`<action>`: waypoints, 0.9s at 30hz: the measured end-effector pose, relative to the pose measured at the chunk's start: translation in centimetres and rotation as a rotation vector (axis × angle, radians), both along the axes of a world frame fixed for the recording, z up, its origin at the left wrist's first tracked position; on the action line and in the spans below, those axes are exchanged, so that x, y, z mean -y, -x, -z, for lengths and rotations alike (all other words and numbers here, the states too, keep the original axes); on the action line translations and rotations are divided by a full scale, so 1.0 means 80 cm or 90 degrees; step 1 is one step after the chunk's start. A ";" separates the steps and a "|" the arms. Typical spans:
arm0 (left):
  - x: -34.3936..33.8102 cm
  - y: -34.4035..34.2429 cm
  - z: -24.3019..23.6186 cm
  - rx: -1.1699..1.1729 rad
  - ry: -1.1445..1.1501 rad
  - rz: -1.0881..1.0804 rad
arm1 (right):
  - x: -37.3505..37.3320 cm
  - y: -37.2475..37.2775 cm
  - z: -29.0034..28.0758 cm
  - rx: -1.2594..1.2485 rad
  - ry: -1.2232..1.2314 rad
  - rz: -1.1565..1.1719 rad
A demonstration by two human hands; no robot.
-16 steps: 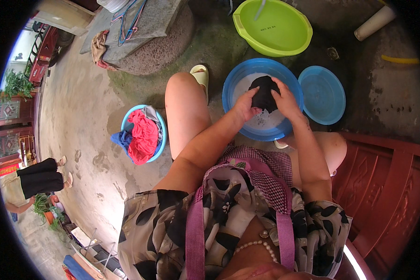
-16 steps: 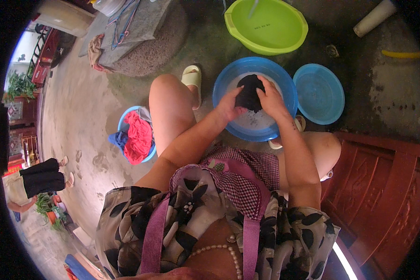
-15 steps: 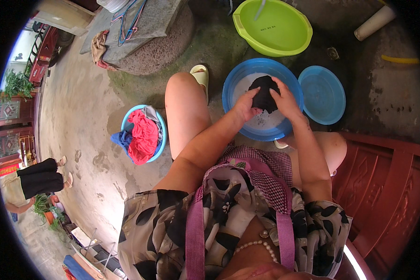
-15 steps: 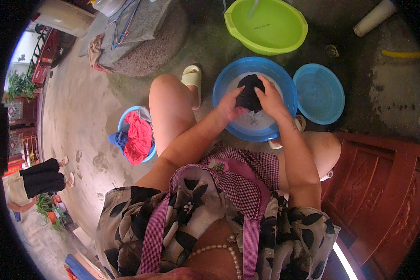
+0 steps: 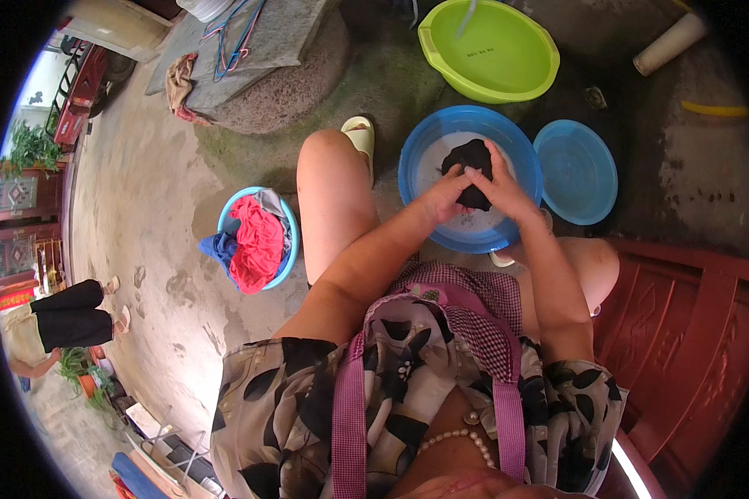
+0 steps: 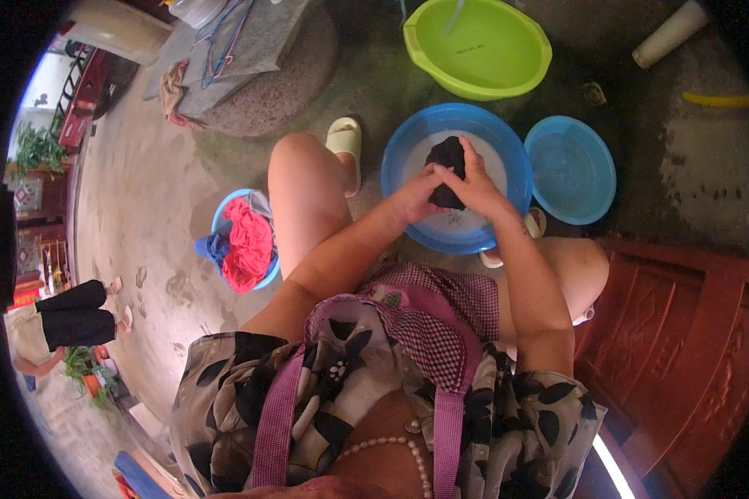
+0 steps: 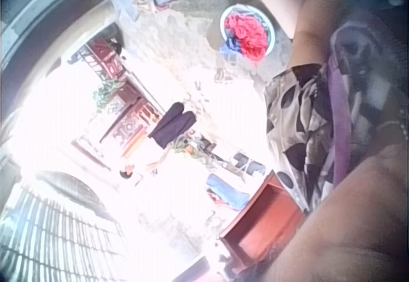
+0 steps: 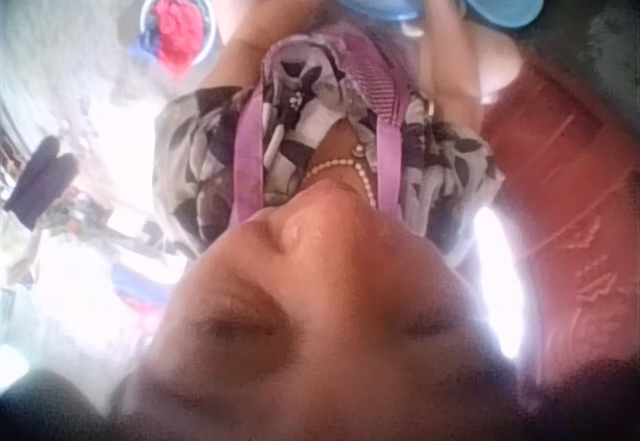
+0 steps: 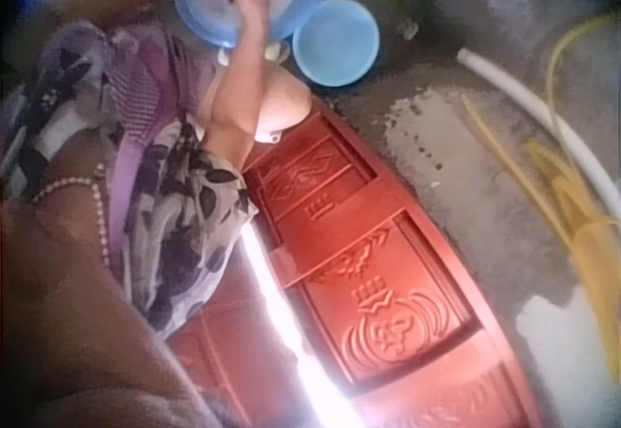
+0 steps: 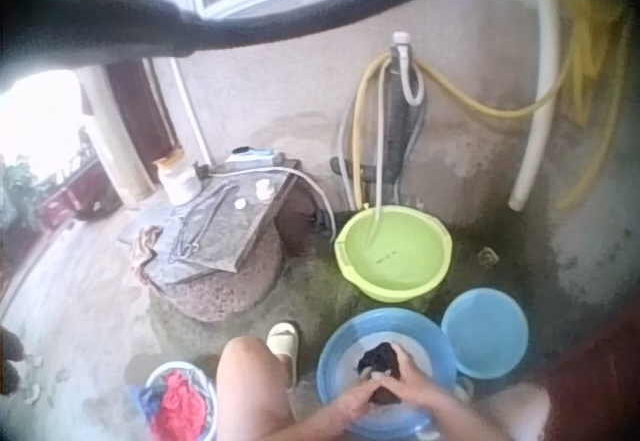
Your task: The person washes a piece of black clothing by hand in a blue basin of soapy water, scrubbing and wringing the fabric before lifting it to inspect it.
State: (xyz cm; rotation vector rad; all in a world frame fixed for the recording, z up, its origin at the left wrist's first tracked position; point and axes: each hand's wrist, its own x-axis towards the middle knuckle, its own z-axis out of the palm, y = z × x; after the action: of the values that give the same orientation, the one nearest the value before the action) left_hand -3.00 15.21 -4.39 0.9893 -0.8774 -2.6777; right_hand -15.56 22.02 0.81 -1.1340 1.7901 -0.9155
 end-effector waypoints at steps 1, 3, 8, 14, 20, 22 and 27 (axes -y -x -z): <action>-0.001 0.002 0.001 0.012 0.009 0.015 | 0.001 0.001 0.009 -0.001 0.001 -0.002; 0.000 -0.003 0.017 0.006 0.022 0.009 | 0.007 -0.001 0.029 0.024 0.022 -0.010; -0.002 -0.004 0.010 0.029 0.032 -0.029 | 0.015 0.005 0.039 0.060 0.039 0.058; 0.002 0.002 0.005 0.037 -0.199 -0.033 | 0.011 0.014 0.036 -0.192 0.109 -0.003; 0.008 -0.001 0.008 -0.146 -0.298 -0.095 | -0.002 -0.045 0.000 -0.215 0.204 -0.098; -0.013 -0.023 0.074 -0.313 0.071 -0.183 | -0.004 -0.077 -0.004 -0.186 0.239 -0.137; -0.019 0.015 0.120 -0.271 -0.196 -0.324 | 0.010 -0.075 0.034 -0.319 0.301 -0.075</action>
State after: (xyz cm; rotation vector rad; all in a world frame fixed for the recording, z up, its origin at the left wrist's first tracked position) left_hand -4.22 16.73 -14.01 0.5480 -0.1078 -2.4576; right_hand -9.55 21.24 -1.93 -1.8841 1.9115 -1.0838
